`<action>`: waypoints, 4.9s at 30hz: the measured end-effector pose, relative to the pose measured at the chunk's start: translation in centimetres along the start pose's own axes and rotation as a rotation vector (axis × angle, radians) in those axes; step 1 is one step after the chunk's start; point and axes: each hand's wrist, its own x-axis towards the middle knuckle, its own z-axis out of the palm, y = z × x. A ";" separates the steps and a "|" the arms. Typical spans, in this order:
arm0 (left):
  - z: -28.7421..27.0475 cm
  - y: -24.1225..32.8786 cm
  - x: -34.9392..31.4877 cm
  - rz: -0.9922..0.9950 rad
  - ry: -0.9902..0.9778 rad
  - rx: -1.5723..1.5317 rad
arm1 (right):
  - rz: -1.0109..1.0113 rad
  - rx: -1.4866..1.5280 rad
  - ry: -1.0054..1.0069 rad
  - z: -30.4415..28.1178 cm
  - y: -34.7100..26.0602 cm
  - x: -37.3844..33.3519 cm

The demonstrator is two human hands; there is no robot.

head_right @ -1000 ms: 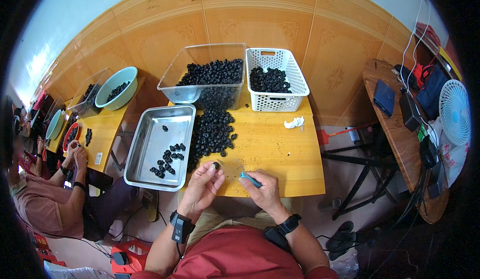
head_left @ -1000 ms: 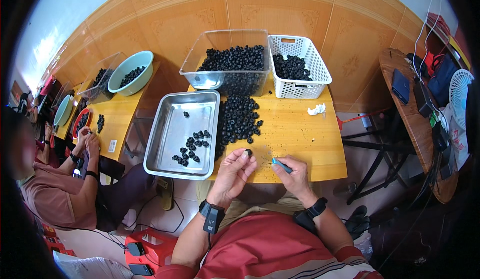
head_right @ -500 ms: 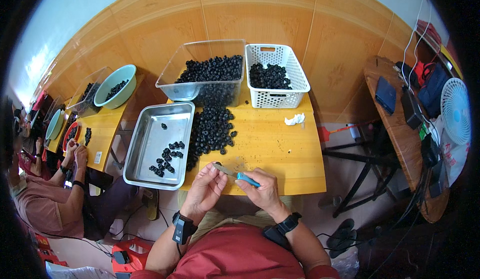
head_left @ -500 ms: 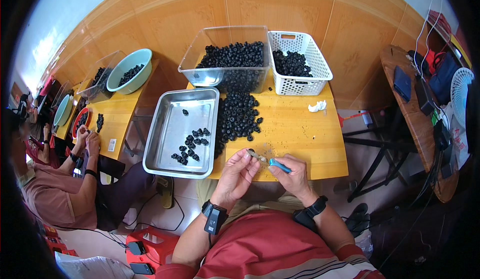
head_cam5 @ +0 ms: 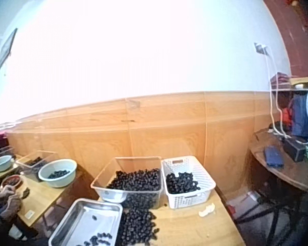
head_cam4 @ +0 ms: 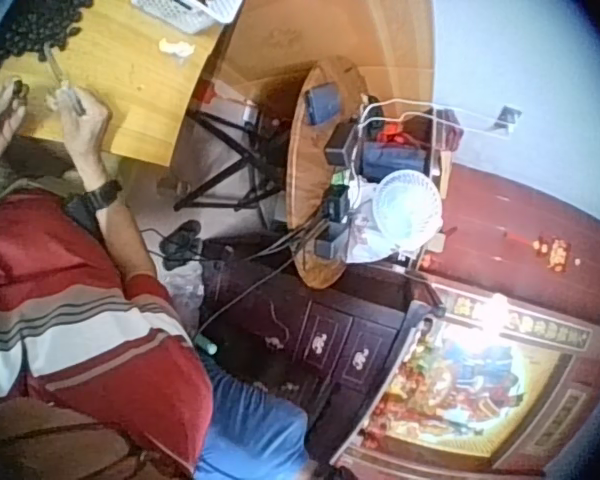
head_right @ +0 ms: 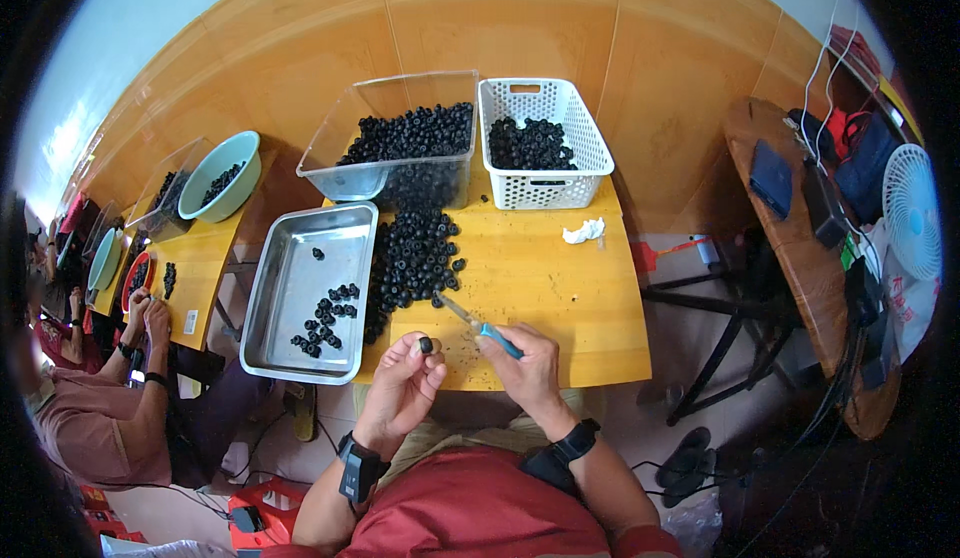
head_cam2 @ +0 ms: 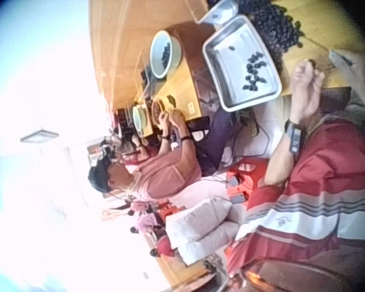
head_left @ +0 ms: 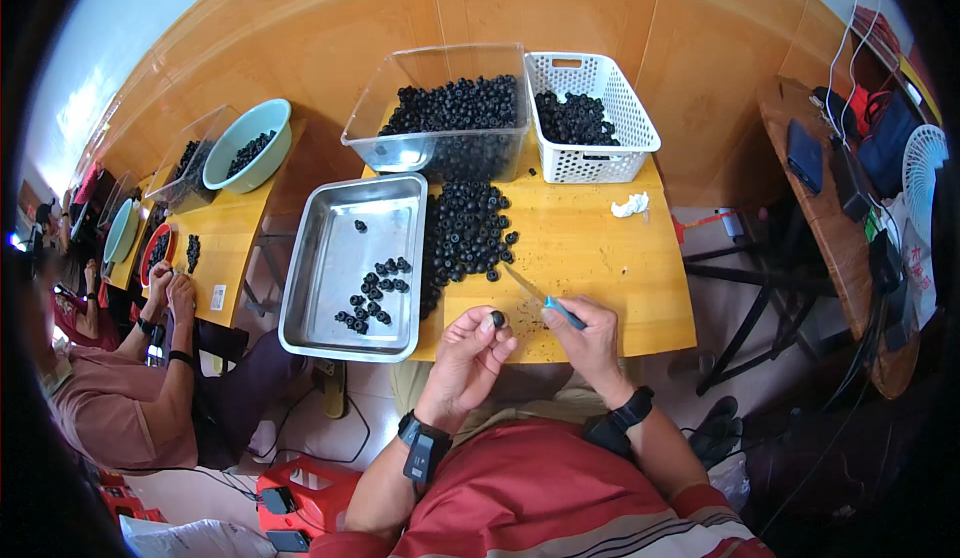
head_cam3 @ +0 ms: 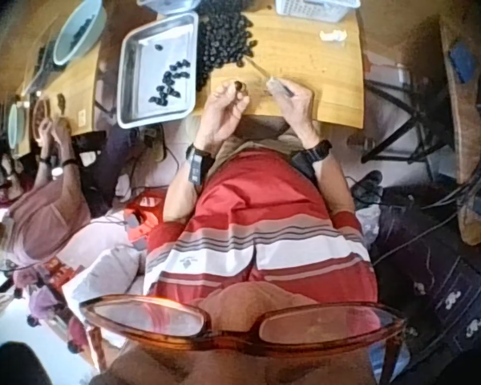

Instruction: Trimming excess material from small black molded plastic or rubber parts using a knife.

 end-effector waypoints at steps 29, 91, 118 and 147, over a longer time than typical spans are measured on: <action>-0.4 0.0 -0.5 -0.019 0.075 0.000 | -0.118 0.030 -0.149 -0.8 0.3 -0.3; 1.1 2.7 3.0 0.561 -0.130 1.927 | 0.036 0.143 -0.047 -1.0 1.0 -0.4; -1.2 0.6 1.1 -0.043 0.149 0.130 | -0.097 -0.002 -0.152 -0.5 -0.1 -0.3; 0.2 7.8 -1.9 0.434 0.378 1.115 | -0.019 0.088 -0.107 -0.4 0.7 -0.3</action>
